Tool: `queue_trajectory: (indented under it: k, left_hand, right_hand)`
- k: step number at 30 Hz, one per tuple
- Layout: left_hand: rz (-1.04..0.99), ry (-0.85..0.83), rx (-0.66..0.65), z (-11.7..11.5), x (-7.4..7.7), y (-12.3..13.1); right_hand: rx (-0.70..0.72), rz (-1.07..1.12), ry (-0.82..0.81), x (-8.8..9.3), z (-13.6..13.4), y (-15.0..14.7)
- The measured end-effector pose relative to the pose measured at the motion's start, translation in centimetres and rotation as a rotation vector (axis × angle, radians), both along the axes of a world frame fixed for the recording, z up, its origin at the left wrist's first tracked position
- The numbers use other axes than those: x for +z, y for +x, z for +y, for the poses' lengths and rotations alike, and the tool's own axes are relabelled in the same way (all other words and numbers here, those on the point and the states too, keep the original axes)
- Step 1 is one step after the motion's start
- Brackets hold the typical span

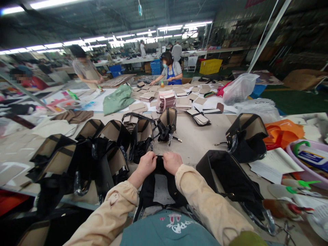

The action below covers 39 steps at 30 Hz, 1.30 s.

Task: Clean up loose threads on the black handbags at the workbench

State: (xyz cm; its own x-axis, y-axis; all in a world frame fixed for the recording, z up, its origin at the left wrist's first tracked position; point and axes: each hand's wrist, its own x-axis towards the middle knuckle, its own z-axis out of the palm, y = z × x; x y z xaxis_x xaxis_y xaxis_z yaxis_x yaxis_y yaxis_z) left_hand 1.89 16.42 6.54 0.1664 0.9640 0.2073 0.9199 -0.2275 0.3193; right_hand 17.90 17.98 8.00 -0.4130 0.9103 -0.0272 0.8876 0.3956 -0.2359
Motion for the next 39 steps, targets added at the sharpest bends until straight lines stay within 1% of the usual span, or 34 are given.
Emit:
queue_trajectory:
  k: [6, 12, 16, 19, 24, 28, 30, 32, 35, 37, 39]
  left_hand:
    - [0.025, -0.046, 0.03, 0.0, 0.1, 0.2]
    - [0.013, -0.051, 0.052, -0.3, 0.6, 0.5]
    - [0.004, -0.05, 0.061, -0.3, 0.4, 0.5]
    - [-0.001, -0.058, 0.058, -0.3, 0.3, 0.4]
    - [0.001, -0.053, 0.057, -0.3, 0.3, 0.5]
    - [0.009, -0.057, 0.06, -0.2, 0.3, 0.4]
    - [0.008, -0.058, 0.065, -0.1, 0.2, 0.3]
    - [0.004, -0.064, 0.069, 0.0, 0.2, 0.3]
    - [-0.005, -0.076, 0.074, 0.1, 0.2, 0.3]
    - [-0.011, -0.077, 0.075, 0.1, 0.2, 0.3]
    - [-0.015, -0.079, 0.073, 0.0, 0.3, 0.4]
  right_hand:
    - [0.007, -0.01, 0.01, -0.1, 0.2, -0.1]
    - [0.052, 0.063, 0.005, 0.1, 0.3, 0.7]
    - [0.094, 0.078, -0.026, 0.5, 0.4, 0.4]
    - [0.089, 0.056, -0.025, 0.3, 0.7, 0.0]
    - [0.1, -0.034, 0.051, -0.2, 1.0, -0.6]
    - [0.113, -0.042, 0.115, -0.3, 0.9, -1.0]
    - [0.076, -0.036, 0.084, -0.2, 1.0, -0.9]
    - [0.053, -0.02, 0.013, -0.2, 1.1, -0.4]
    - [0.08, 0.037, -0.084, -0.2, 1.0, 0.8]
    - [0.078, 0.048, -0.108, -0.2, 0.8, 1.3]
    - [0.047, -0.003, -0.106, -0.2, 0.4, 1.5]
